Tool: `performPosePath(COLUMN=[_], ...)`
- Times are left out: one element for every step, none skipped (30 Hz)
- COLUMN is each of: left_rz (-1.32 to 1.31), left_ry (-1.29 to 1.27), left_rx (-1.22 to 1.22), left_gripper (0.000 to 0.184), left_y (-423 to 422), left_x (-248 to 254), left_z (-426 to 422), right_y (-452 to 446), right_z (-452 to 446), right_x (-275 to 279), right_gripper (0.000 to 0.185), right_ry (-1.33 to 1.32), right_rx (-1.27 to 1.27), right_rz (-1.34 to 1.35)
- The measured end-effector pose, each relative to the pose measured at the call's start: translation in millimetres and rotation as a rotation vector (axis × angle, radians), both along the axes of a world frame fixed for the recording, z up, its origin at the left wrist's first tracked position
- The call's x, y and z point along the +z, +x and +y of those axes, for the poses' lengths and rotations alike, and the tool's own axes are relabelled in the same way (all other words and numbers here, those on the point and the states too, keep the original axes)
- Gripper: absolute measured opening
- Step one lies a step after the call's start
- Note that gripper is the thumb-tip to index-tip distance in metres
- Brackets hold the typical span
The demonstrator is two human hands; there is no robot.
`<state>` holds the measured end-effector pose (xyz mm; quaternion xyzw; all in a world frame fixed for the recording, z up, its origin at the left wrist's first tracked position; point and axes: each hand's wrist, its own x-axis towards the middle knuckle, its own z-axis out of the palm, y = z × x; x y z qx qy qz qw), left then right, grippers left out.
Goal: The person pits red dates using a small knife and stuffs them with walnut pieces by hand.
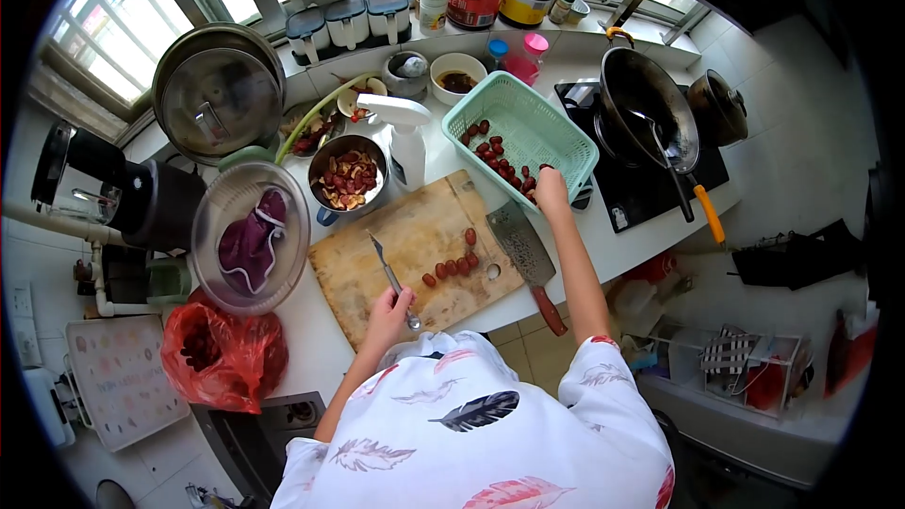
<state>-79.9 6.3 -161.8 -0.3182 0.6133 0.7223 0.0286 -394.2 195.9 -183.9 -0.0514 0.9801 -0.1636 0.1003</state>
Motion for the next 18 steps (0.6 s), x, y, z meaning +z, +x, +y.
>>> performPosePath(left_rz=[-0.003, 0.002, 0.016, 0.029, 0.037, 0.037, 0.045, 0.055, 0.058, 0.059, 0.062, 0.065, 0.068, 0.072, 0.074, 0.082, 0.092, 0.096], left_ry=[-0.02, -0.023, -0.019, -0.014, 0.01, 0.01, -0.005, -0.021, -0.023, -0.019, -0.016, -0.019, -0.015, -0.012, -0.015, -0.027, -0.04, -0.043], left_rx=[-0.024, -0.018, -0.02, -0.021, -0.025, -0.023, -0.045, -0.067, -0.066, -0.06, -0.055, -0.056, -0.054, -0.054, -0.057, -0.075, -0.09, -0.088], left_gripper=[0.02, 0.02, 0.02, 0.02, 0.019, 0.019, 0.019, 0.019, 0.019, 0.019, 0.018, 0.018, 0.018, 0.018, 0.018, 0.017, 0.017, 0.017], left_y=[0.7, 1.0, 0.8, 0.4, 1.3, 2.8, 3.6, 3.2, 3.8, 4.6, 4.2, 4.1, 4.9, 5.5, 5.8, 6.1, 6.0, 6.0], left_x=[0.6, -0.1, -0.6, -1.1, -1.5, -3.0, -5.7, -7.7, -8.8, -9.7, -10.0, -10.3, -10.5, -11.1, -12.3, -13.7, -14.6, -13.5], left_z=[0.4, 0.5, 1.2, 1.7, 2.1, 2.1, 1.4, 0.7, 0.7, 1.0, 0.5, 0.4, 0.6, 0.7, 0.9, 0.9, 0.6, 0.7], right_y=[-1.4, -3.4, -5.7, -12.1, -18.1, -19.9, -15.8, -16.7, -17.5, -18.6, -23.2, -22.4, -21.4, -22.1, -22.8, -24.0, -25.9, -24.1], right_z=[1.1, 1.7, 1.7, 3.7, 8.5, 10.4, 13.2, 14.4, 16.3, 16.9, 15.9, 9.3, 6.1, 6.6, 7.1, 9.0, 12.0, 11.8], right_x=[-4.8, -9.4, -13.9, -16.3, -18.4, -18.4, -20.5, -20.4, -19.8, -19.6, -18.0, -0.8, 8.3, 5.3, 0.8, -2.8, -5.1, -1.4], right_gripper=[0.01, 0.011, 0.01, 0.01, 0.009, 0.009, 0.007, 0.007, 0.007, 0.008, 0.008, 0.01, 0.013, 0.013, 0.016, 0.018, 0.018, 0.017], right_ry=[0.007, 0.013, 0.063, 0.062, 0.104, 0.144, 0.168, 0.166, 0.141, 0.114, 0.111, 0.144, 0.176, 0.173, 0.086, -0.001, -0.003, -0.068], right_rx=[0.082, 0.162, 0.184, 0.19, 0.253, 0.314, 0.351, 0.352, 0.386, 0.42, 0.419, 0.425, 0.429, 0.426, 0.396, 0.366, 0.366, 0.302], right_rz=[0.072, 0.147, 0.154, 0.159, 0.086, 0.011, 0.149, 0.154, 0.162, 0.17, 0.176, -0.018, -0.216, -0.214, -0.168, -0.122, -0.119, -0.093])
